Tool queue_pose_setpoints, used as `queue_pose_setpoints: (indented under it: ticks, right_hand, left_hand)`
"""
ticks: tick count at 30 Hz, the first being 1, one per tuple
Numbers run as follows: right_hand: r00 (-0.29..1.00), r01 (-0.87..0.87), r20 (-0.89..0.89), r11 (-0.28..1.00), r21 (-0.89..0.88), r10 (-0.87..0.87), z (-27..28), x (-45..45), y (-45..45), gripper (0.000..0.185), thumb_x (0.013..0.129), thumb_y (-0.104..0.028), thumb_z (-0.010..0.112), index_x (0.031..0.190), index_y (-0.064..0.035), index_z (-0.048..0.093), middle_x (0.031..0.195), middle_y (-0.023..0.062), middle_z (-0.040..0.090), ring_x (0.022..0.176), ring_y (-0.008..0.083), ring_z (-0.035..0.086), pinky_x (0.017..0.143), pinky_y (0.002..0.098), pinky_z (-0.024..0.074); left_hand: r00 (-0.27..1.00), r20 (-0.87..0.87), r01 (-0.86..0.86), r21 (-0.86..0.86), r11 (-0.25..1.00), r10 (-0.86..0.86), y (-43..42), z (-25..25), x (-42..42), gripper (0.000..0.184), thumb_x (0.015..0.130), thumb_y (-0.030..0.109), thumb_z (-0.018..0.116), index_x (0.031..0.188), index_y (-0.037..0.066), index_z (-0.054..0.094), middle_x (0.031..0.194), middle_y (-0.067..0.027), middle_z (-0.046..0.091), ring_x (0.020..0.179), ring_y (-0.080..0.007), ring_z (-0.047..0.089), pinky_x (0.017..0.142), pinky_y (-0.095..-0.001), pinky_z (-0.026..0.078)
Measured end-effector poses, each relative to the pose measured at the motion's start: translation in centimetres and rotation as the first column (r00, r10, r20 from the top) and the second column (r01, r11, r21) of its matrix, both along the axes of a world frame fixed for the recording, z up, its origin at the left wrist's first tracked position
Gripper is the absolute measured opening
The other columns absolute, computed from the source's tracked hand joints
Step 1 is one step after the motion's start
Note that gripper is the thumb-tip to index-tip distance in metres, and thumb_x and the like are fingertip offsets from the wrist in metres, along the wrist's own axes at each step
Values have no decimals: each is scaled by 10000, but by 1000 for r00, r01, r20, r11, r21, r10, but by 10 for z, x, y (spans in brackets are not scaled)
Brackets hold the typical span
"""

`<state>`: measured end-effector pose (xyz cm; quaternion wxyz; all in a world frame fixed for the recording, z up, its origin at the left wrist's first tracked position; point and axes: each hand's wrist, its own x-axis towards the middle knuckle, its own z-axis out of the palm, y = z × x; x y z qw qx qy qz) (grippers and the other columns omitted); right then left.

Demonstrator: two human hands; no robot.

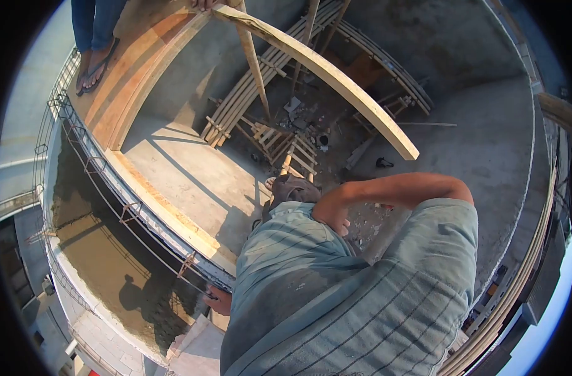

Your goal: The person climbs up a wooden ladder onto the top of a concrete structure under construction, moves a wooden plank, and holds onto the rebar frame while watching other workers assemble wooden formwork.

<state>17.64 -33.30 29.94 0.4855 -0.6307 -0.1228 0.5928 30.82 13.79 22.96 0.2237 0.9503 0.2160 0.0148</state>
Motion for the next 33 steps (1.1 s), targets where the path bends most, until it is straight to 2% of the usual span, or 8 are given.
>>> queue_pose_setpoints:
  ticks: [11, 14, 17, 20, 24, 28, 30, 33]
  right_hand:
    - [995, -80, 58, 996, 29, 79, -8, 0, 1, 330, 828, -263, 899, 984, 14, 811, 883, 158, 804, 764, 240, 800, 659, 350, 700]
    - [993, -89, 75, 996, 21, 87, -15, 1, 0, 283, 836, -269, 871, 975, -27, 822, 861, 126, 807, 756, 236, 800, 647, 343, 674]
    - [986, -128, 100, 991, -30, 131, -9, 8, 0, 269, 829, -290, 862, 952, -54, 824, 849, 92, 810, 752, 214, 798, 652, 337, 647]
    - [980, -168, 96, 984, -66, 174, -18, 8, 1, 238, 818, -287, 855, 916, -72, 825, 837, 65, 810, 761, 194, 798, 672, 334, 626]
    - [988, -143, 50, 986, -87, 147, -13, 10, 1, 146, 793, -225, 834, 856, -94, 829, 815, 45, 806, 789, 188, 804, 691, 341, 612]
    - [967, -240, 58, 966, -99, 247, -15, 13, 1, 131, 770, -204, 834, 848, -98, 831, 813, 43, 808, 786, 180, 801, 711, 343, 611]
    - [970, -230, 66, 969, -86, 236, -16, 14, 0, 155, 759, -209, 848, 870, -102, 837, 834, 56, 816, 789, 174, 801, 734, 341, 607]
    - [962, -233, 106, 958, -167, 253, -7, 15, 2, 202, 746, -202, 871, 903, -80, 835, 863, 77, 822, 807, 194, 803, 751, 356, 601]
  left_hand:
    - [1000, -16, -15, 81, 997, 16, -5, 8, -3, 594, 985, 580, 660, 1205, 28, 657, 1048, -178, 727, 996, -417, 683, 855, -512, 507]
    - [1000, -2, -9, 13, 1000, 9, -13, 21, -5, 569, 994, 566, 651, 1187, 32, 644, 1036, -190, 726, 986, -433, 686, 853, -532, 506]
    - [999, -10, 54, 11, 998, -54, -20, 26, -9, 423, 1032, 481, 629, 1073, 60, 627, 991, -181, 724, 954, -417, 699, 823, -527, 514]
    - [997, 24, 66, 46, 997, -67, -24, 28, -10, 396, 1038, 449, 634, 1083, 56, 635, 966, -171, 731, 924, -405, 708, 798, -517, 522]
    - [999, 8, 31, -13, 999, -31, -30, 37, -11, 414, 1019, 420, 665, 1159, 30, 645, 1001, -188, 752, 935, -414, 729, 812, -523, 537]
    - [998, 52, 35, -79, 996, -31, -24, 30, -12, 422, 1009, 408, 675, 1173, 20, 648, 1013, -203, 756, 956, -432, 732, 820, -533, 543]
    - [988, 142, 63, -1, 998, -62, -27, 28, -12, 322, 1021, 350, 688, 996, 37, 617, 809, -128, 680, 740, -317, 662, 706, -466, 501]
    - [993, 86, 77, 16, 997, -78, -22, 28, -11, 321, 1019, 350, 691, 999, 38, 616, 786, -120, 675, 711, -312, 659, 691, -464, 502]
